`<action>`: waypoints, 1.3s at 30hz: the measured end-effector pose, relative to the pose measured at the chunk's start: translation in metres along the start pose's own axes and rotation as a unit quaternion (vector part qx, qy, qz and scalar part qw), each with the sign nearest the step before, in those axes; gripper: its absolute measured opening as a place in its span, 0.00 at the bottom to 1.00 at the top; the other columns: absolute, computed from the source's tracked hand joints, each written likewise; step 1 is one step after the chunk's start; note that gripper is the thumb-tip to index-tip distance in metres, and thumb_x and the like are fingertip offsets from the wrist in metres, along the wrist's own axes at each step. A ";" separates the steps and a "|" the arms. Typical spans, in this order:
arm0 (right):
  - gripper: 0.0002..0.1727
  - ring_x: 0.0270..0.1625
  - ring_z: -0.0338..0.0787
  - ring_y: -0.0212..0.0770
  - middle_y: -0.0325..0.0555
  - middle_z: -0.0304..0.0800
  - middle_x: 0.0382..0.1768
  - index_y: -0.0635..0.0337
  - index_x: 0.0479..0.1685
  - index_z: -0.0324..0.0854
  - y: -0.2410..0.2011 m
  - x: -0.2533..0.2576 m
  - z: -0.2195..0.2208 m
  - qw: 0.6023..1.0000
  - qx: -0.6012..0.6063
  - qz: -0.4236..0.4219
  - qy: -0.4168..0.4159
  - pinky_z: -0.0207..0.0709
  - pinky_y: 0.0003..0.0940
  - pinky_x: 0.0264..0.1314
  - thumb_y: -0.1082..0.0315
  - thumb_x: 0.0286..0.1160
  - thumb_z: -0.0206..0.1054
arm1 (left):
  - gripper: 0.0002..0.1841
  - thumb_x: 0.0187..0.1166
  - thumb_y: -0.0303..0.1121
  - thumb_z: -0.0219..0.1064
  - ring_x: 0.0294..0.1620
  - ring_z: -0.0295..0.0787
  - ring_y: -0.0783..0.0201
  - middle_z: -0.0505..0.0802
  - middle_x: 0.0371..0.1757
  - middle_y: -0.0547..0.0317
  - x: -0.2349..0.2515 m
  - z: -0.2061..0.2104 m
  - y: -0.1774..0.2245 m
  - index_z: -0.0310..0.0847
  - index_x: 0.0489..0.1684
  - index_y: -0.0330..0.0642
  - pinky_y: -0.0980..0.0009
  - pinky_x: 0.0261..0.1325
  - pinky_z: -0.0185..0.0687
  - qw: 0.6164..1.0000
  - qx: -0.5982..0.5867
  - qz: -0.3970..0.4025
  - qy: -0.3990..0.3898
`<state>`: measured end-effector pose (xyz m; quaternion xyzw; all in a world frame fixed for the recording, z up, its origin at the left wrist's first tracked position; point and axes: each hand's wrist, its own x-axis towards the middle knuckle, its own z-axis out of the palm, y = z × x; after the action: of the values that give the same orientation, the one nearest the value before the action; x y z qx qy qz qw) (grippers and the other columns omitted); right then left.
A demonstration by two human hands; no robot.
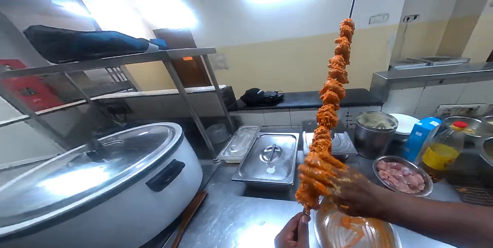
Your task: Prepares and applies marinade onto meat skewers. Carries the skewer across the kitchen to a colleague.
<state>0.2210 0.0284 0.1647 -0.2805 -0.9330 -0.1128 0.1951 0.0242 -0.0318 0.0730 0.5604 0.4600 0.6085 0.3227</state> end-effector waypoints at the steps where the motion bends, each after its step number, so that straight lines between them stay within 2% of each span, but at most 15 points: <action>1: 0.20 0.71 0.87 0.60 0.61 0.90 0.66 0.66 0.64 0.87 -0.002 -0.002 0.003 1.000 0.008 -0.008 0.002 0.77 0.55 0.74 0.69 0.81 0.58 | 0.10 0.77 0.20 0.58 0.21 0.72 0.90 0.86 0.23 0.68 -0.001 0.001 -0.001 0.88 0.38 0.24 0.90 0.28 0.69 1.000 -0.004 0.001 0.002; 4: 0.18 0.69 0.89 0.59 0.61 0.92 0.61 0.67 0.59 0.88 -0.013 -0.007 0.013 0.999 0.024 -0.016 0.035 0.79 0.55 0.72 0.68 0.78 0.60 | 0.10 0.77 0.19 0.59 0.21 0.73 0.90 0.87 0.23 0.67 -0.001 -0.001 0.000 0.88 0.38 0.24 0.91 0.29 0.70 1.000 -0.002 0.006 0.005; 7: 0.20 0.74 0.85 0.62 0.64 0.88 0.66 0.70 0.63 0.85 -0.024 -0.008 0.009 0.998 0.051 0.014 -0.026 0.73 0.57 0.77 0.68 0.81 0.60 | 0.10 0.78 0.20 0.59 0.22 0.74 0.90 0.88 0.24 0.65 -0.004 0.000 -0.001 0.88 0.39 0.23 0.91 0.31 0.71 1.000 0.004 0.008 0.004; 8: 0.19 0.71 0.87 0.61 0.64 0.90 0.63 0.70 0.59 0.87 -0.026 -0.009 0.010 0.999 0.051 0.018 0.000 0.75 0.56 0.75 0.67 0.78 0.61 | 0.10 0.78 0.20 0.59 0.22 0.74 0.90 0.88 0.24 0.65 -0.003 -0.001 -0.002 0.88 0.38 0.23 0.91 0.30 0.71 1.000 0.003 0.010 0.004; 13: 0.14 0.53 0.96 0.51 0.57 0.96 0.47 0.66 0.48 0.90 -0.019 -0.010 -0.003 0.985 0.008 0.058 0.164 0.88 0.44 0.58 0.71 0.66 0.65 | 0.10 0.77 0.19 0.59 0.21 0.72 0.91 0.87 0.23 0.69 -0.002 -0.004 -0.003 0.88 0.37 0.24 0.92 0.29 0.70 1.000 -0.016 0.015 0.010; 18: 0.06 0.27 0.91 0.41 0.48 0.89 0.24 0.63 0.29 0.88 -0.022 0.020 -0.036 0.970 0.014 0.103 0.221 0.84 0.33 0.31 0.77 0.51 0.70 | 0.10 0.77 0.22 0.61 0.20 0.71 0.90 0.87 0.22 0.65 0.002 0.000 -0.007 0.90 0.37 0.26 0.92 0.27 0.68 0.998 0.021 0.050 0.035; 21: 0.09 0.42 0.94 0.43 0.48 0.93 0.35 0.61 0.36 0.91 -0.021 0.039 -0.032 0.986 0.003 0.070 0.153 0.88 0.36 0.47 0.79 0.56 0.75 | 0.11 0.77 0.25 0.63 0.20 0.72 0.89 0.87 0.22 0.64 0.004 0.004 -0.013 0.91 0.38 0.27 0.92 0.27 0.69 0.993 0.060 0.083 0.057; 23: 0.07 0.57 0.93 0.52 0.52 0.94 0.44 0.60 0.36 0.92 -0.023 0.049 -0.030 0.993 -0.055 0.068 0.078 0.84 0.46 0.64 0.78 0.59 0.76 | 0.11 0.78 0.26 0.63 0.20 0.73 0.88 0.87 0.23 0.63 0.004 0.004 -0.014 0.91 0.39 0.28 0.91 0.27 0.70 0.991 0.073 0.088 0.062; 25: 0.05 0.65 0.89 0.58 0.53 0.94 0.51 0.58 0.34 0.93 -0.029 0.052 -0.035 0.990 -0.111 0.079 0.024 0.78 0.55 0.72 0.76 0.61 0.76 | 0.11 0.78 0.26 0.63 0.20 0.73 0.88 0.87 0.23 0.63 0.004 0.002 -0.013 0.91 0.39 0.28 0.91 0.28 0.70 0.993 0.066 0.082 0.056; 29: 0.12 0.72 0.85 0.64 0.59 0.92 0.61 0.59 0.43 0.94 -0.026 0.040 -0.025 0.988 -0.118 0.097 0.037 0.72 0.64 0.76 0.70 0.58 0.78 | 0.11 0.79 0.26 0.63 0.22 0.76 0.88 0.90 0.25 0.62 0.003 -0.003 -0.011 0.91 0.39 0.28 0.91 0.30 0.73 0.995 0.049 0.075 0.044; 31: 0.13 0.68 0.87 0.66 0.61 0.93 0.56 0.61 0.42 0.94 -0.030 0.035 -0.017 0.983 -0.103 0.123 0.084 0.74 0.67 0.73 0.70 0.55 0.79 | 0.11 0.78 0.26 0.63 0.22 0.75 0.88 0.89 0.25 0.62 0.005 -0.004 -0.012 0.91 0.39 0.28 0.91 0.29 0.72 0.994 0.053 0.082 0.050; 35: 0.12 0.57 0.93 0.60 0.53 0.96 0.41 0.56 0.36 0.95 -0.032 0.036 -0.005 0.969 -0.130 0.104 0.184 0.81 0.61 0.65 0.65 0.50 0.74 | 0.12 0.78 0.28 0.63 0.20 0.74 0.86 0.87 0.22 0.63 0.009 -0.002 -0.018 0.92 0.38 0.29 0.89 0.27 0.72 0.989 0.074 0.111 0.069; 36: 0.13 0.60 0.92 0.61 0.53 0.96 0.44 0.55 0.38 0.95 -0.035 0.039 -0.010 0.973 -0.128 0.111 0.158 0.79 0.62 0.67 0.65 0.51 0.75 | 0.12 0.77 0.28 0.63 0.20 0.75 0.86 0.87 0.22 0.63 0.010 -0.001 -0.019 0.92 0.38 0.29 0.89 0.28 0.72 0.988 0.077 0.115 0.071; 38: 0.10 0.70 0.85 0.64 0.58 0.94 0.55 0.59 0.43 0.94 -0.045 0.045 -0.018 0.983 -0.080 0.160 0.032 0.70 0.65 0.76 0.71 0.63 0.75 | 0.12 0.77 0.28 0.63 0.21 0.76 0.85 0.88 0.23 0.63 0.009 0.000 -0.020 0.92 0.39 0.30 0.89 0.28 0.73 0.988 0.083 0.115 0.068; 39: 0.08 0.70 0.85 0.64 0.58 0.94 0.54 0.60 0.41 0.94 -0.048 0.049 -0.021 0.983 -0.073 0.171 -0.002 0.69 0.65 0.77 0.72 0.65 0.74 | 0.12 0.77 0.29 0.63 0.21 0.77 0.85 0.88 0.23 0.62 0.008 -0.001 -0.020 0.93 0.39 0.31 0.89 0.29 0.73 0.987 0.088 0.114 0.067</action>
<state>0.1618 0.0059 0.1995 -0.4495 -0.8609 -0.1453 0.1889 0.0195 -0.0168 0.0574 0.5935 0.4657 0.6342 0.1694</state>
